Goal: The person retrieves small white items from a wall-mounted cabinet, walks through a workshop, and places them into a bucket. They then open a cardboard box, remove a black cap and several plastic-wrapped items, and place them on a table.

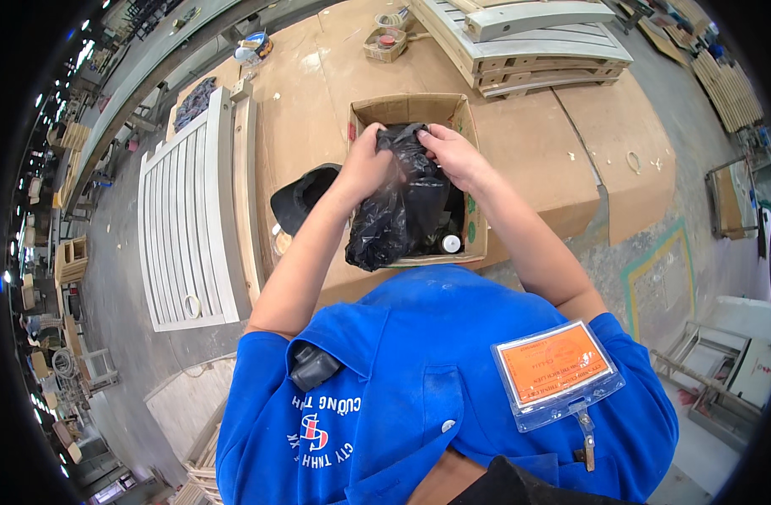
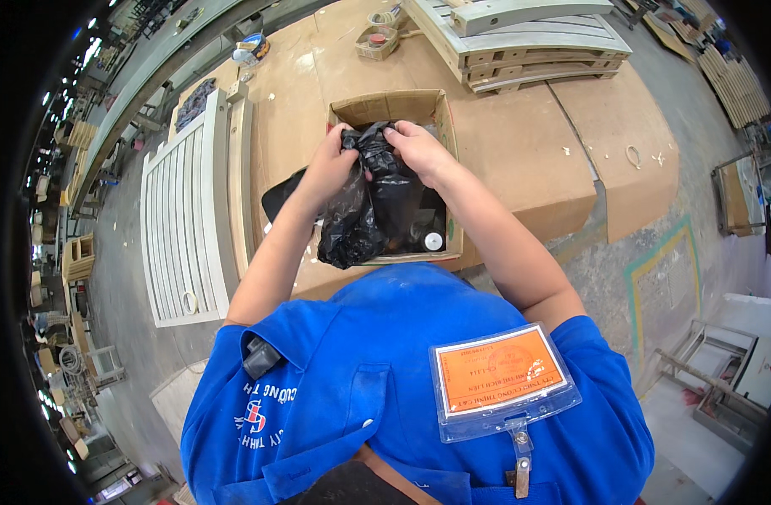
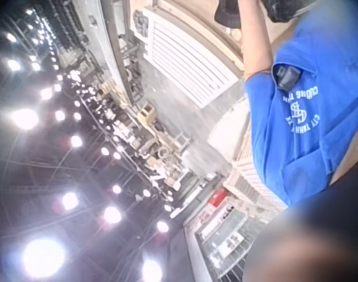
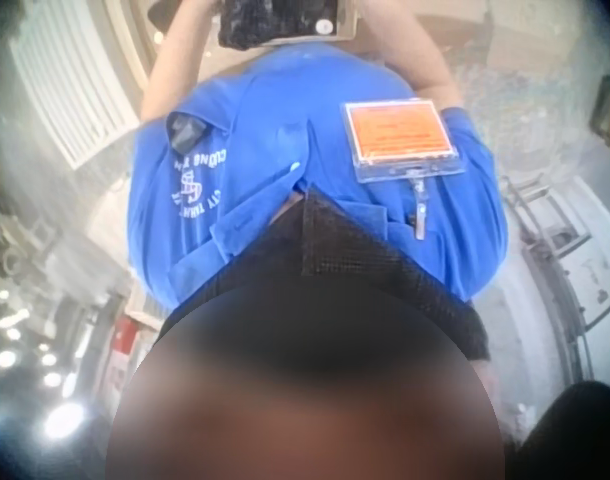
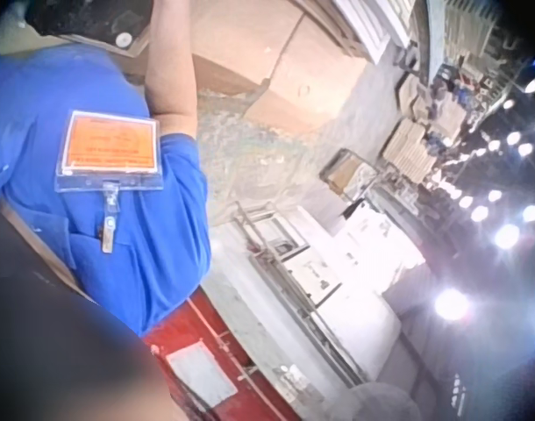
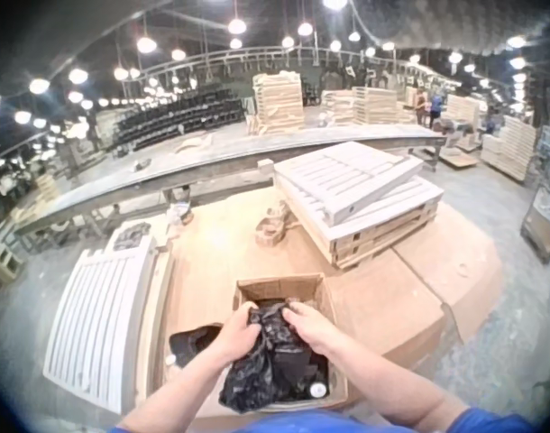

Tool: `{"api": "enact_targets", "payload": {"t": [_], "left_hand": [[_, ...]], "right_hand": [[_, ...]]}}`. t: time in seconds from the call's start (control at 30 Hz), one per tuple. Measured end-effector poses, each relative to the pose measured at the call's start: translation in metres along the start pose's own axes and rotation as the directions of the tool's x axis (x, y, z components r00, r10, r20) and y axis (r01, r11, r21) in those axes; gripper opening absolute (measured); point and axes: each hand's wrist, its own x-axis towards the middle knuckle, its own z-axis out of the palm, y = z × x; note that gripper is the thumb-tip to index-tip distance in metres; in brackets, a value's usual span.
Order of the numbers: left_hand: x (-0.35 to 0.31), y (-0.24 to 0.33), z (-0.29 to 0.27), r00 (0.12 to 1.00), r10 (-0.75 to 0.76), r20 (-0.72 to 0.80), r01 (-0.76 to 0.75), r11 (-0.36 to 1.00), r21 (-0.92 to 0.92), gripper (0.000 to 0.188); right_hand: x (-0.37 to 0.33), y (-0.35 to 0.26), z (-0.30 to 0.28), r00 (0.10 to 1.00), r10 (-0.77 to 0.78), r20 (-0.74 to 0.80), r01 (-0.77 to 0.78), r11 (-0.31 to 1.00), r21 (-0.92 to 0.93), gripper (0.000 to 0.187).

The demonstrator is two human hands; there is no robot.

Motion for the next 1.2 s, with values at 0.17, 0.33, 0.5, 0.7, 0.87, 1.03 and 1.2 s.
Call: {"api": "enact_targets", "payload": {"t": [0.17, 0.33, 0.5, 0.7, 0.87, 1.03, 1.2], "left_hand": [[-0.006, -0.003, 0.006, 0.988, -0.124, 0.097, 0.134, 0.986, -0.103, 0.012], [-0.011, -0.008, 0.014, 0.982, 0.06, 0.177, -0.106, 0.958, 0.267, 0.03], [-0.017, -0.017, 0.017, 0.963, 0.235, 0.13, -0.267, 0.791, 0.551, 0.025], [-0.011, -0.022, 0.012, 0.989, -0.094, 0.111, 0.087, 0.994, 0.068, 0.01], [-0.016, -0.023, 0.019, 0.972, -0.211, 0.1, 0.234, 0.889, -0.393, 0.012], [-0.005, -0.025, 0.02, 0.892, -0.443, 0.091, 0.401, 0.682, -0.611, 0.02], [0.009, -0.025, 0.007, 0.9, -0.405, 0.161, 0.404, 0.634, -0.659, 0.021]], "right_hand": [[-0.006, 0.0, -0.019, 0.927, 0.163, 0.339, -0.29, 0.883, 0.368, 0.021], [-0.002, 0.021, -0.022, 0.984, 0.178, -0.024, -0.171, 0.97, 0.174, 0.017], [-0.017, 0.035, -0.011, 0.998, 0.047, -0.031, -0.055, 0.931, -0.36, 0.01], [-0.043, 0.024, -0.021, 0.834, 0.189, 0.518, -0.272, 0.958, 0.088, 0.017], [-0.051, 0.018, -0.012, 0.934, -0.293, 0.206, 0.358, 0.778, -0.516, 0.038], [-0.062, 0.009, -0.003, 0.541, -0.782, 0.31, 0.696, 0.209, -0.687, 0.031], [-0.065, -0.005, -0.007, 0.651, -0.716, 0.254, 0.745, 0.539, -0.393, 0.011]]}}
